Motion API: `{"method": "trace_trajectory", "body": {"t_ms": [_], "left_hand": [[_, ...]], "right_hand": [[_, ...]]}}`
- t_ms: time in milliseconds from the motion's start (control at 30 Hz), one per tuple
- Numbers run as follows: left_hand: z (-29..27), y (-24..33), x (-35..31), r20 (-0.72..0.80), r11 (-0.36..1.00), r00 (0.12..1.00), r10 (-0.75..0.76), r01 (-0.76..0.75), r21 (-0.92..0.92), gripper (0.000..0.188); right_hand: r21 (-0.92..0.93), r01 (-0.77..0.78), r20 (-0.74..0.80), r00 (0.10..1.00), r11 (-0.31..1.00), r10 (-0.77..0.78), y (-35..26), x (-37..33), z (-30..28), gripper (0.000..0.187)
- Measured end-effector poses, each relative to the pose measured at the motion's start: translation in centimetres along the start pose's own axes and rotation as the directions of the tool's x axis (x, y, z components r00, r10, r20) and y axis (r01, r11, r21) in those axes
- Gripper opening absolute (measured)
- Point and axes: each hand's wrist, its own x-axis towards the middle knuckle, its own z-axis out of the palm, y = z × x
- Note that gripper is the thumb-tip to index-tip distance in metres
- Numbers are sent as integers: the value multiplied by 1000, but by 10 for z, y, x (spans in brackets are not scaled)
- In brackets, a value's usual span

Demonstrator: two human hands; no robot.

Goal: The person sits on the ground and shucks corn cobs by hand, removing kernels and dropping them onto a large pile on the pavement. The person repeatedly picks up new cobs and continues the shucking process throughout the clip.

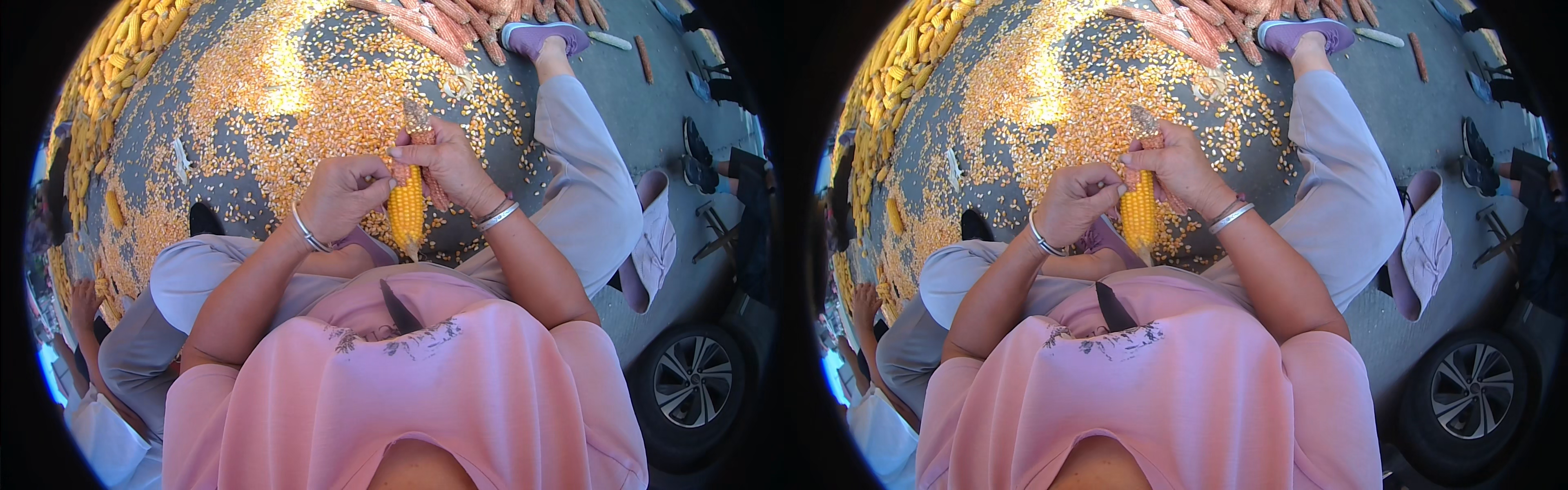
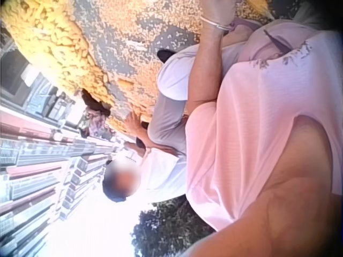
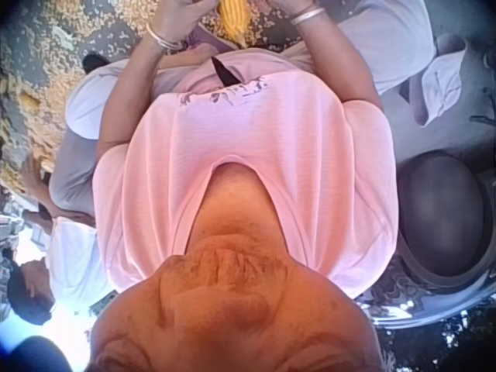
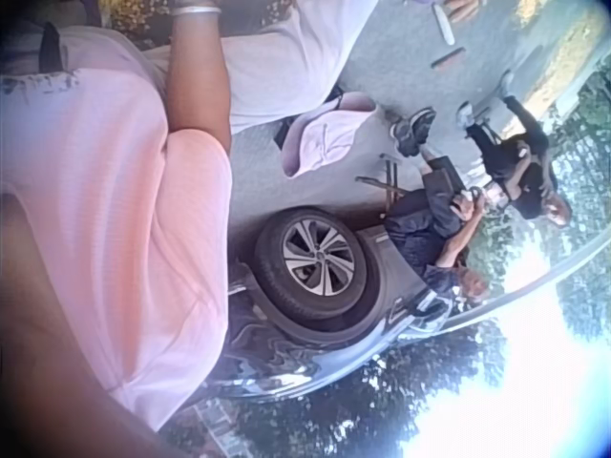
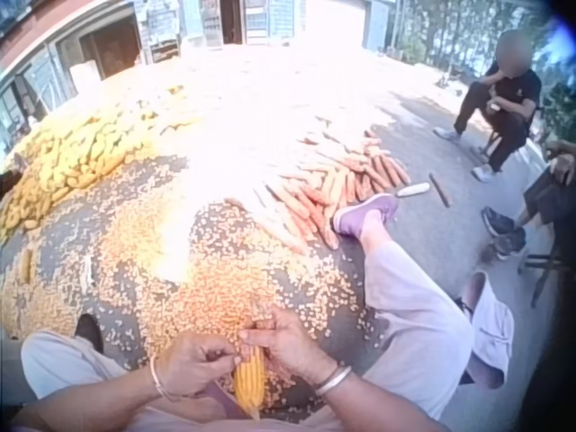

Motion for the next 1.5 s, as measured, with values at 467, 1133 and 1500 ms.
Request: {"method": "trace_trajectory", "body": {"t_ms": [467,1133,1500], "left_hand": [[-4,-4,3,-32,974,994,-101,92,-205,20],[-2,-5,1,129,959,975,-183,205,-195,15],[0,4,3,62,949,990,-127,140,-283,15]], "right_hand": [[7,49,-38,998,999,-49,-2,1,-6,23],[-57,8,-24,1000,998,-10,-6,-3,-1,20],[-25,66,-50,996,997,-67,-2,-1,-4,18]]}}
